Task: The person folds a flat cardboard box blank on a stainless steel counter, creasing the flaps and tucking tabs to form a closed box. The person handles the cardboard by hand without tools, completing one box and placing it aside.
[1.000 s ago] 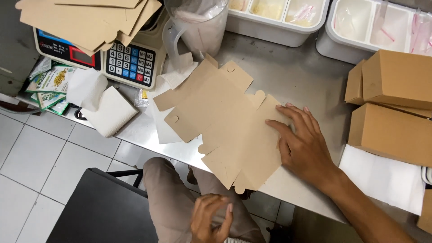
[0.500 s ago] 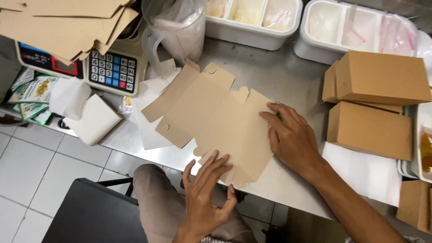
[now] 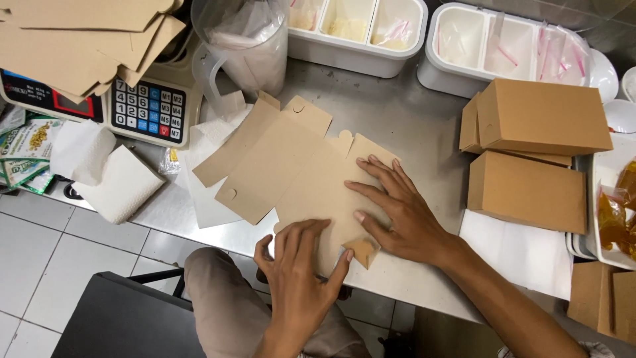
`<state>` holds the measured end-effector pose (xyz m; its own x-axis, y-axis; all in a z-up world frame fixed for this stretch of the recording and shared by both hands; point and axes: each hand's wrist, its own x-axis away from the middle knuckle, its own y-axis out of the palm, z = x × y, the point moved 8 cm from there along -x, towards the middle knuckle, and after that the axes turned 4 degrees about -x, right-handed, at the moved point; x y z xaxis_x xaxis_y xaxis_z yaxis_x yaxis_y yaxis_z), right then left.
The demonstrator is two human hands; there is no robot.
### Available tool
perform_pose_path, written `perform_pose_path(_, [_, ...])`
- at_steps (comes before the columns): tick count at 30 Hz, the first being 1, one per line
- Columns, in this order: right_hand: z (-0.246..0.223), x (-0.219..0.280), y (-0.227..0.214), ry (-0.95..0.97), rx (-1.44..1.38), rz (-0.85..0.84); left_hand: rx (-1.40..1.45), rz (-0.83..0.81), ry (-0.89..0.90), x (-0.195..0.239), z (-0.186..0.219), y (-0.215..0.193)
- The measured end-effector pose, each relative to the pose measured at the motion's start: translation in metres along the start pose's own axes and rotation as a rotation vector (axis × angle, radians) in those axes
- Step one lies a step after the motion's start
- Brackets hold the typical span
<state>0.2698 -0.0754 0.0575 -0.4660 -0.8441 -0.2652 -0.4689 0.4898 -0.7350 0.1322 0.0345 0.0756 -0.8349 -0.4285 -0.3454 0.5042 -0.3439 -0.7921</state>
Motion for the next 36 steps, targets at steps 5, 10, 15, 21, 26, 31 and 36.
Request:
perform_pose_path(5, [-0.005,-0.002,-0.003,0.006,-0.078,-0.157,0.001,0.008,-0.027,-0.004,-0.004,0.005])
perform_pose_path(10, [-0.004,-0.001,0.001,0.001,-0.056,-0.228,0.037,-0.009,-0.002,-0.007,-0.005,0.007])
perform_pose_path(15, [-0.005,-0.002,-0.001,-0.009,-0.068,-0.232,0.062,-0.058,0.0,-0.014,-0.006,0.008])
perform_pose_path(21, [-0.005,-0.005,-0.002,0.002,-0.107,-0.263,-0.007,-0.088,0.05,-0.015,-0.004,0.013])
perform_pose_path(26, [-0.004,-0.005,-0.001,0.014,-0.094,-0.275,-0.026,-0.093,0.057,-0.015,-0.002,0.012])
perform_pose_path(31, [-0.004,-0.005,0.0,0.033,-0.09,-0.289,-0.039,-0.106,0.038,-0.014,-0.002,0.012])
perform_pose_path(36, [-0.006,-0.005,-0.001,0.021,-0.095,-0.276,-0.035,-0.099,0.037,-0.014,-0.001,0.011])
